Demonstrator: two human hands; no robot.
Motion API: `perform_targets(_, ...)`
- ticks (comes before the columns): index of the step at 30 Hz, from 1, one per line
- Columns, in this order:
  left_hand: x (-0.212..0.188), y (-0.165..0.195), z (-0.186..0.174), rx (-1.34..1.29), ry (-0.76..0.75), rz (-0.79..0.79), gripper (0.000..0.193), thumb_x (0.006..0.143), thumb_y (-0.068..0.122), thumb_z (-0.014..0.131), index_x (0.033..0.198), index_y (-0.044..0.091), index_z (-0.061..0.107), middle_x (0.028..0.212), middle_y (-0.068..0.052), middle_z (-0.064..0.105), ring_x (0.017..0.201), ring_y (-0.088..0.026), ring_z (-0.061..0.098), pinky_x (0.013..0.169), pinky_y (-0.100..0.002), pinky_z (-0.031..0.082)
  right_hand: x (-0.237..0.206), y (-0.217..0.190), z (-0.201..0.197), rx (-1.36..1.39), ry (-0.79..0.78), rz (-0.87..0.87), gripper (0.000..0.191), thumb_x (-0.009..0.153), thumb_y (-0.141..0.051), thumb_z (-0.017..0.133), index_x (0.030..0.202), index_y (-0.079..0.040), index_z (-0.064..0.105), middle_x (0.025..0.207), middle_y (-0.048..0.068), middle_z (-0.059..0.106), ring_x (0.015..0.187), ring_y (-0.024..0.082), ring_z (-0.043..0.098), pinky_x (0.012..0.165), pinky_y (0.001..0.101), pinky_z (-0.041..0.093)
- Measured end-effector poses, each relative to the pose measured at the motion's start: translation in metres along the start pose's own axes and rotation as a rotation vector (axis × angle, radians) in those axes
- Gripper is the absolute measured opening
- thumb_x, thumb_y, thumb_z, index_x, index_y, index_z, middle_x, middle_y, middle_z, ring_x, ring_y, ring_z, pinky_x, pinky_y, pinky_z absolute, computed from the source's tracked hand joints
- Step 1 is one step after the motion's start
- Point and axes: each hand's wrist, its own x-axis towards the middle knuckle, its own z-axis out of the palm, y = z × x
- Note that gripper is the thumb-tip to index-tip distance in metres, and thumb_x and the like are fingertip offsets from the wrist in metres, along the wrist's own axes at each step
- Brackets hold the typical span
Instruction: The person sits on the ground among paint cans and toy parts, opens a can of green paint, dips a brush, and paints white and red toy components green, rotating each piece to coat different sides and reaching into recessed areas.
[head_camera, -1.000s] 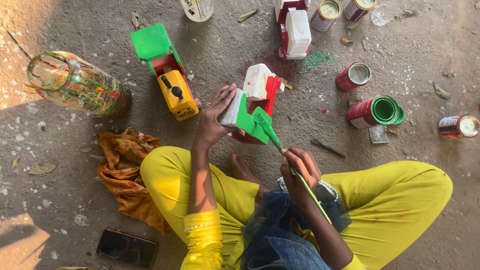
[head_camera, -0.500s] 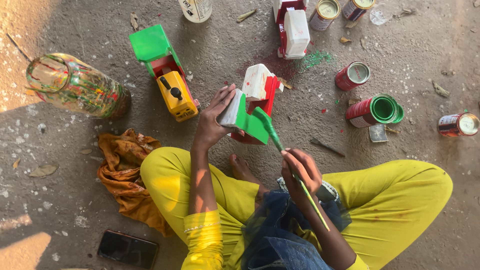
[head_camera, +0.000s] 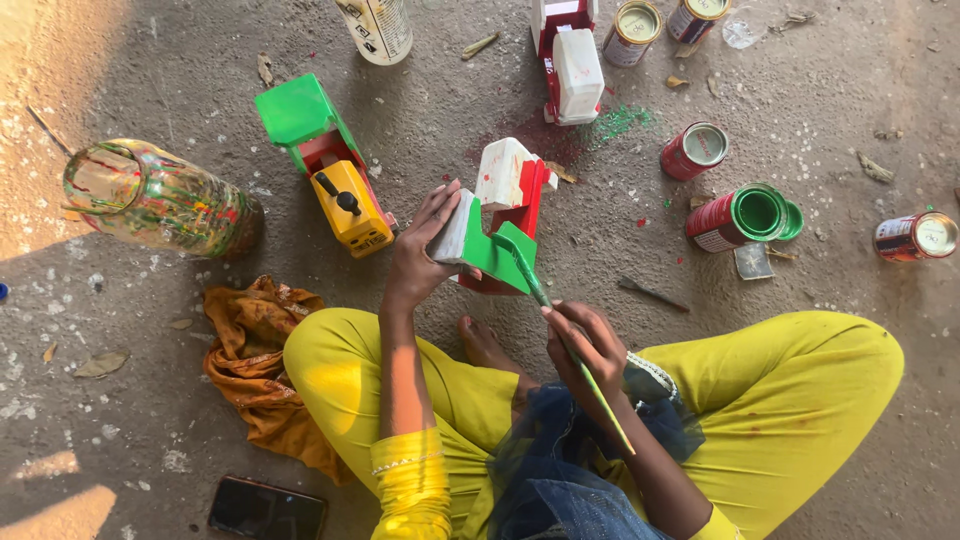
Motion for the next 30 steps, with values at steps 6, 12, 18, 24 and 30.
perform_targets(6, -0.001, -0.001, -0.001, 0.013, -0.001, 0.007, 0.108, 0.059, 0.031, 0.096, 0.153, 0.006, 0.049, 0.161, -0.01, 0.048, 0.155, -0.032, 0.039, 0.125, -0.045, 0.038, -0.004, -0.001, -0.004, -0.031, 0.043, 0.028, 0.033, 0.083, 0.008, 0.075, 0.113, -0.004, 0.073, 0.108, 0.012, 0.07, 0.1, 0.028, 0.072, 0.087, 0.0374, 0.059)
perform_targets(12, 0.0, -0.001, 0.001, 0.013, -0.006, 0.009, 0.108, 0.059, 0.033, 0.096, 0.153, 0.006, 0.049, 0.161, -0.009, 0.048, 0.154, -0.032, 0.039, 0.125, -0.045, 0.038, -0.002, 0.003, 0.0, 0.009, -0.004, -0.055, 0.032, 0.081, 0.007, 0.076, 0.112, -0.002, 0.073, 0.108, 0.014, 0.07, 0.1, 0.029, 0.072, 0.085, 0.0379, 0.059)
perform_targets(18, -0.002, -0.001, 0.0, 0.012, -0.005, -0.001, 0.107, 0.059, 0.031, 0.096, 0.153, 0.006, 0.05, 0.161, -0.009, 0.048, 0.155, -0.032, 0.039, 0.125, -0.044, 0.038, -0.007, -0.005, -0.006, 0.001, 0.047, 0.068, 0.03, 0.084, 0.008, 0.075, 0.112, -0.003, 0.073, 0.109, 0.013, 0.07, 0.1, 0.026, 0.072, 0.086, 0.0364, 0.059)
perform_targets(24, -0.001, 0.0, 0.0, -0.003, -0.007, 0.002, 0.108, 0.059, 0.031, 0.096, 0.152, 0.004, 0.049, 0.161, -0.011, 0.048, 0.154, -0.032, 0.039, 0.125, -0.045, 0.037, -0.01, -0.004, 0.0, 0.046, 0.026, 0.091, 0.031, 0.084, 0.005, 0.075, 0.113, -0.004, 0.074, 0.111, 0.013, 0.071, 0.102, 0.027, 0.072, 0.086, 0.0358, 0.059)
perform_targets(30, -0.001, 0.0, -0.003, -0.003, 0.0, 0.014, 0.108, 0.058, 0.031, 0.096, 0.152, 0.003, 0.05, 0.16, -0.011, 0.049, 0.154, -0.031, 0.04, 0.125, -0.044, 0.038, -0.027, 0.007, -0.012, -0.004, 0.069, 0.267, 0.022, 0.092, 0.002, 0.07, 0.113, -0.003, 0.074, 0.112, 0.013, 0.071, 0.101, 0.024, 0.072, 0.087, 0.0343, 0.058)
